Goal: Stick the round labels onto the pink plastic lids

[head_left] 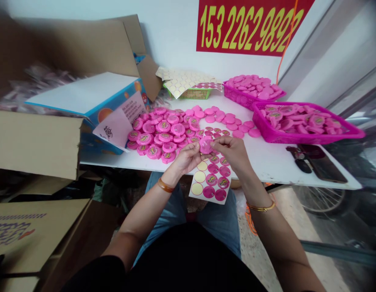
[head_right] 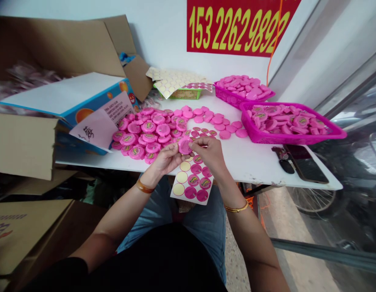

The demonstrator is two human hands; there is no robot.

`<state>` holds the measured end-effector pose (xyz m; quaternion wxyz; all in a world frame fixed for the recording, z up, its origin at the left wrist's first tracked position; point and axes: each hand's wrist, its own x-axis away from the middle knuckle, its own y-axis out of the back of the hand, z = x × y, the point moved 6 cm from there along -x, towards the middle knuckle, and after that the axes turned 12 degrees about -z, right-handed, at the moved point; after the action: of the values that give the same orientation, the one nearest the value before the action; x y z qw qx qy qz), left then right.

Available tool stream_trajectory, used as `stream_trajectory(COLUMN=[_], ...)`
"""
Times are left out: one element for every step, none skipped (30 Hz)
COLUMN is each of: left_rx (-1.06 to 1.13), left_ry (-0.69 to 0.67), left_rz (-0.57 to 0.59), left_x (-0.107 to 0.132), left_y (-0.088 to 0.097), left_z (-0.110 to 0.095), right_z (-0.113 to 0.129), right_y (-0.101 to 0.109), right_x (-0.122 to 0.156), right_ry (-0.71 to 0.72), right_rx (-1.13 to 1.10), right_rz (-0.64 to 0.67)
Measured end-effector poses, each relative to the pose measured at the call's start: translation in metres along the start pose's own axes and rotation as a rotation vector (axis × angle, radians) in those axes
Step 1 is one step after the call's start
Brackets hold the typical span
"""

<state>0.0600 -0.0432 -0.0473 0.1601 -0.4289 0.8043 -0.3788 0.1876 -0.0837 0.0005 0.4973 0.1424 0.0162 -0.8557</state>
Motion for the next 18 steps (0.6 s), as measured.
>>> stream_trajectory(left_rx=[-0.004, -0.009, -0.013, -0.014, -0.012, -0.008, -0.002, 0.001, 0.003, 0.003, 0.0, -0.006, -0.012, -0.018, -0.022, -0.026, -0.028, -0.028], left_ry=[-0.008, -0.014, -0.016, -0.014, -0.009, -0.002, 0.003, 0.008, 0.011, 0.013, 0.012, 0.013, 0.01, 0.005, -0.004, -0.013, -0.023, -0.029], left_rz=[0.018, 0.03, 0.032, 0.024, 0.009, -0.007, -0.018, -0.024, -0.027, -0.029, -0.032, -0.033, -0.032, -0.026, -0.016, -0.006, 0.002, 0.006], left_x=[-0.0001, -0.0003, -0.0005, -0.0008, -0.001, -0.0011, -0.0011, -0.001, -0.0009, -0.0009, -0.0009, -0.001, -0.001, -0.001, -0.0009, -0.0007, -0.0005, -0.0003], left_y=[-0.0006, -0.001, -0.0009, -0.0005, 0.0001, 0.0005, 0.0006, 0.0003, 0.0, -0.0002, -0.0002, -0.0001, 0.0001, 0.0001, -0.0001, -0.0004, -0.0006, -0.0008], left_z=[-0.0003, -0.0004, -0.0003, -0.0001, 0.0003, 0.0007, 0.0011, 0.0013, 0.0015, 0.0016, 0.0016, 0.0017, 0.0016, 0.0015, 0.0011, 0.0009, 0.0007, 0.0007], right_z=[0.0017, 0.0035, 0.0052, 0.0068, 0.008, 0.0088, 0.0094, 0.0097, 0.0099, 0.01, 0.0099, 0.0097, 0.0093, 0.0088, 0.0083, 0.0079, 0.0077, 0.0077], right_y=[0.0001, 0.0001, 0.0001, 0.0001, 0.0001, 0.0002, 0.0001, -0.0002, -0.0005, -0.0007, -0.0006, -0.0005, -0.0003, 0.0001, 0.0005, 0.0009, 0.0012, 0.0015], right_x=[0.0, 0.0001, 0.0002, 0.0003, 0.0004, 0.0004, 0.0005, 0.0005, 0.0005, 0.0004, 0.0003, 0.0, -0.0002, -0.0006, -0.0009, -0.0011, -0.0013, -0.0013], right_ry=[0.014, 0.027, 0.039, 0.047, 0.05, 0.05, 0.048, 0.045, 0.043, 0.042, 0.043, 0.045, 0.048, 0.051, 0.056, 0.062, 0.071, 0.081], right_rx=[0.008, 0.012, 0.014, 0.013, 0.012, 0.013, 0.014, 0.015, 0.015, 0.014, 0.013, 0.013, 0.016, 0.021, 0.029, 0.038, 0.047, 0.055], right_rz=[0.005, 0.009, 0.012, 0.015, 0.017, 0.019, 0.023, 0.03, 0.038, 0.043, 0.044, 0.044, 0.041, 0.033, 0.024, 0.016, 0.007, -0.002])
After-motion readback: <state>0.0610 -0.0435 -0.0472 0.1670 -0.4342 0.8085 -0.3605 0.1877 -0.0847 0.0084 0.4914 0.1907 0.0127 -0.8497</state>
